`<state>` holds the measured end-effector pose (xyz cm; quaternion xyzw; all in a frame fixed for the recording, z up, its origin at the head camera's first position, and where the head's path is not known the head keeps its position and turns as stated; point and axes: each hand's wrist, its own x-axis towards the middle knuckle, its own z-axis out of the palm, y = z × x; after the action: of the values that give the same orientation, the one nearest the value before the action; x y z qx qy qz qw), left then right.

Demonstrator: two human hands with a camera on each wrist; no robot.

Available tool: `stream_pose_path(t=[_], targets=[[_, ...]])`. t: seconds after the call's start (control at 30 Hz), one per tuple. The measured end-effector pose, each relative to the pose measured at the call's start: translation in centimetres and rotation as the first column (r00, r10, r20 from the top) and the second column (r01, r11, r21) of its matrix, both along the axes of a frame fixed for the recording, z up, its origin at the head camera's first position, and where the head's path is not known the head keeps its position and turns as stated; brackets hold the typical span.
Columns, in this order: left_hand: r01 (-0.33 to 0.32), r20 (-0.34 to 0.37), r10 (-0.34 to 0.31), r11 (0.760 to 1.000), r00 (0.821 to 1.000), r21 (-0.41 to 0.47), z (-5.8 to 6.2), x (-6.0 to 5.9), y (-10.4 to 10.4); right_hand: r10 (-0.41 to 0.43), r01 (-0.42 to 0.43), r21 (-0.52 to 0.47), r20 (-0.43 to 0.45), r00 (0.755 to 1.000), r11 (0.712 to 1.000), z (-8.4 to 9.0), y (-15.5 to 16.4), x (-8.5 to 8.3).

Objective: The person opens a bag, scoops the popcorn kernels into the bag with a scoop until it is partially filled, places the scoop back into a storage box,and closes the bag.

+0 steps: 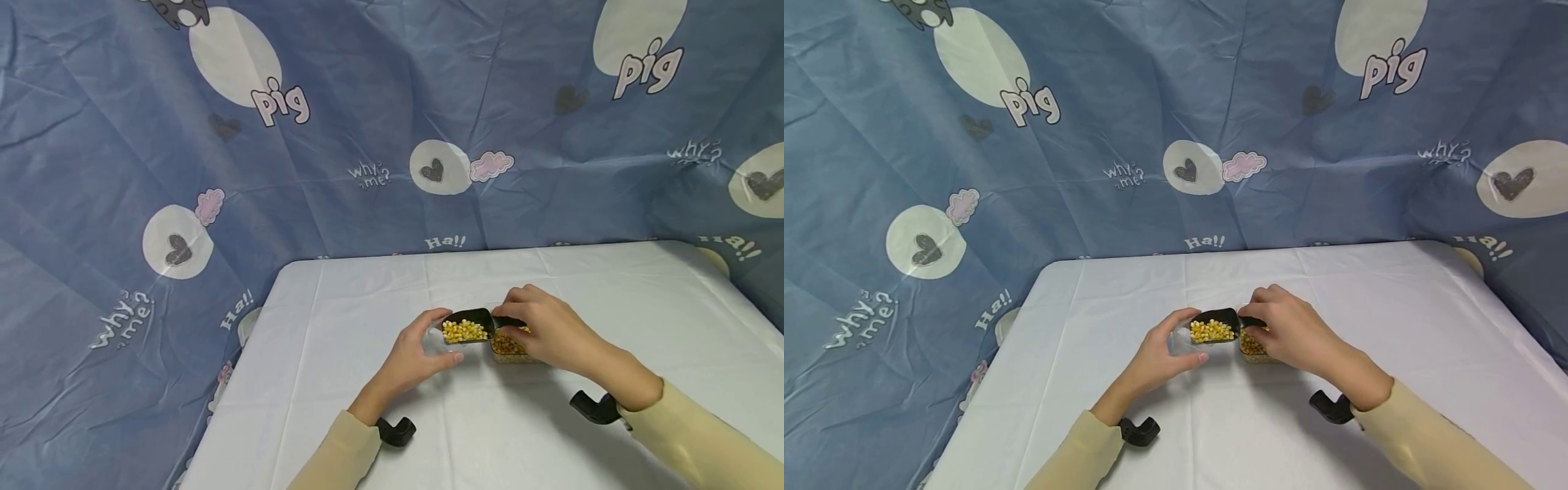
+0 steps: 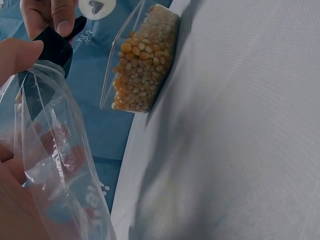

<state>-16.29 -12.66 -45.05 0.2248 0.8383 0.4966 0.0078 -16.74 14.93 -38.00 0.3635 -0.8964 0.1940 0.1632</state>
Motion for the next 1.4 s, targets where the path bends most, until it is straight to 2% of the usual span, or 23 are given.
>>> stream_pose_path(t=[0.63, 0.97, 1.23, 1.4], targets=[[0.0, -0.021, 0.0, 1.0, 1.0, -0.002, -0.2, 0.0, 0.0, 0.008, -0.008, -0.005, -0.032, 0.999, 1.0, -0.3, -1.9, 0.0], [-0.036, 0.004, 0.036, 0.999, 0.999, 0.034, 0.0, -0.1, 0.0, 0.032, -0.028, 0.027, -0.14, 0.99, 0.999, 0.4, -2.8, -0.2], [-0.051, -0.011, 0.052, 0.997, 0.999, 0.056, 0.2, -0.2, 0.0, 0.064, -0.047, 0.074, -0.263, 0.963, 0.996, 0.6, -3.3, -0.3], [-0.052, -0.016, 0.054, 0.997, 0.998, 0.059, 0.2, -0.2, 0.0, 0.072, -0.045, 0.095, -0.309, 0.948, 0.994, 0.8, -3.5, -0.3]])
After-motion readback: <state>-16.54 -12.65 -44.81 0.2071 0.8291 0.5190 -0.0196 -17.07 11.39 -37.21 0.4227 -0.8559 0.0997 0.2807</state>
